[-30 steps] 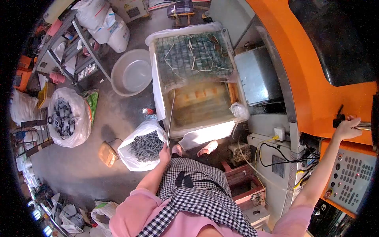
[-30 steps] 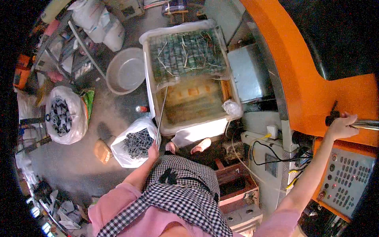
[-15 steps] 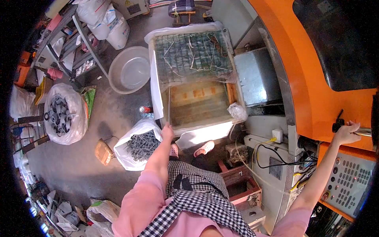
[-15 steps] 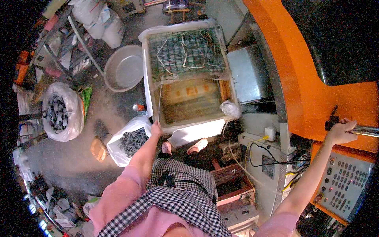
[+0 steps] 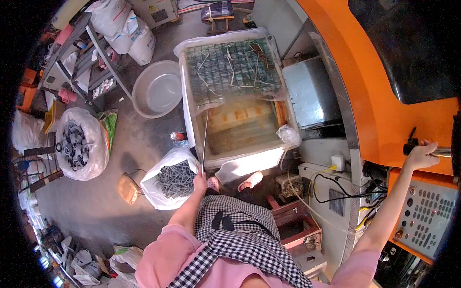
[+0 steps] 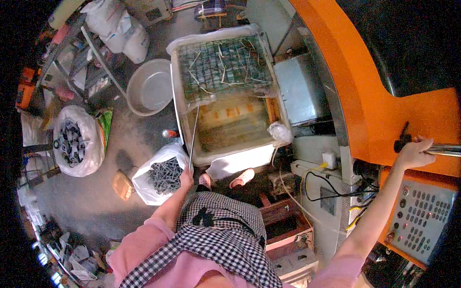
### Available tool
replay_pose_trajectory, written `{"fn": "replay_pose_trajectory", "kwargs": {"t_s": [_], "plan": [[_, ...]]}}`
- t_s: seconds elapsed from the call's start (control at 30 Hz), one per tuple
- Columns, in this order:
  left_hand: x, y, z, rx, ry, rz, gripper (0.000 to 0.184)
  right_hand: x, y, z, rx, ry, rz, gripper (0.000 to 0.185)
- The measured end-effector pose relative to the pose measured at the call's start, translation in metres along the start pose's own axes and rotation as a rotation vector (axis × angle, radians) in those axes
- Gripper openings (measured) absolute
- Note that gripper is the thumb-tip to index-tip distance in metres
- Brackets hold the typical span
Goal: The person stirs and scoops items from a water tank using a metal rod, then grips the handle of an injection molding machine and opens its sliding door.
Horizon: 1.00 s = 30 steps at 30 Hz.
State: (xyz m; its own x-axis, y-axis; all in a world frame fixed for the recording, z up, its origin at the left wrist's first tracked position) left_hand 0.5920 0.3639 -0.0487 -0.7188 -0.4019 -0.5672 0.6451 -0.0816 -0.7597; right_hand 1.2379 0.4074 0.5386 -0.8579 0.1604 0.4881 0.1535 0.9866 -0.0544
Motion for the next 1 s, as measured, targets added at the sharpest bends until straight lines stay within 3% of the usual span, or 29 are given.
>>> {"fn": "replay_pose_trajectory", "kwargs": {"t_s": [0.17, 0.3, 0.4, 0.47, 0.7, 0.8, 0.83, 1.0], "plan": [[-0.003, 0.012, -0.035, -0.202, 0.1, -0.037, 0.038, 0.005, 0.001, 0.002, 0.019, 0.011, 0.046, 0.038], [-0.019, 0.007, -0.046, -0.23, 0.058, -0.01, 0.034, 0.023, -0.001, 0.006, 0.012, 0.039, 0.136, 0.039], [-0.029, -0.003, -0.046, -0.146, 0.057, -0.025, 0.034, 0.019, 0.001, 0.006, 0.017, 0.11, 0.029, 0.039], [-0.023, -0.007, -0.037, 0.049, -0.074, -0.058, 0.038, 0.025, 0.001, 0.009, 0.04, 0.153, 0.04, 0.043], [-0.05, -0.087, 0.008, 0.269, 0.018, -0.514, 0.035, 0.028, -0.005, 0.009, 0.03, 0.189, 0.039, 0.042], [-0.039, -0.098, 0.002, 0.305, 0.068, -0.57, 0.031, 0.022, -0.004, 0.007, 0.023, 0.193, 0.065, 0.043], [-0.068, -0.118, 0.013, 0.291, 0.107, -0.609, 0.029, 0.025, -0.004, 0.007, 0.031, 0.17, 0.057, 0.044], [-0.082, -0.123, 0.008, 0.286, 0.213, -0.701, 0.026, 0.02, -0.002, 0.006, 0.073, 0.163, 0.089, 0.046]]}}
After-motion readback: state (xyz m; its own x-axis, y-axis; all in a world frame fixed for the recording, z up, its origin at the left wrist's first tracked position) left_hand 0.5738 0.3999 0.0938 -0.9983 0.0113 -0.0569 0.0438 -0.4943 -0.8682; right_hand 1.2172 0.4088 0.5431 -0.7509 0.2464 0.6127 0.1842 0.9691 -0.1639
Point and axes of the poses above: each hand's wrist, its own z-axis away from the middle knuckle, its own y-axis out of the palm, x = y × z, the point moved 8 cm from there along -z, towards the middle knuckle, and after that the axes turned 9 degrees about -x, right-handed, at the moved point
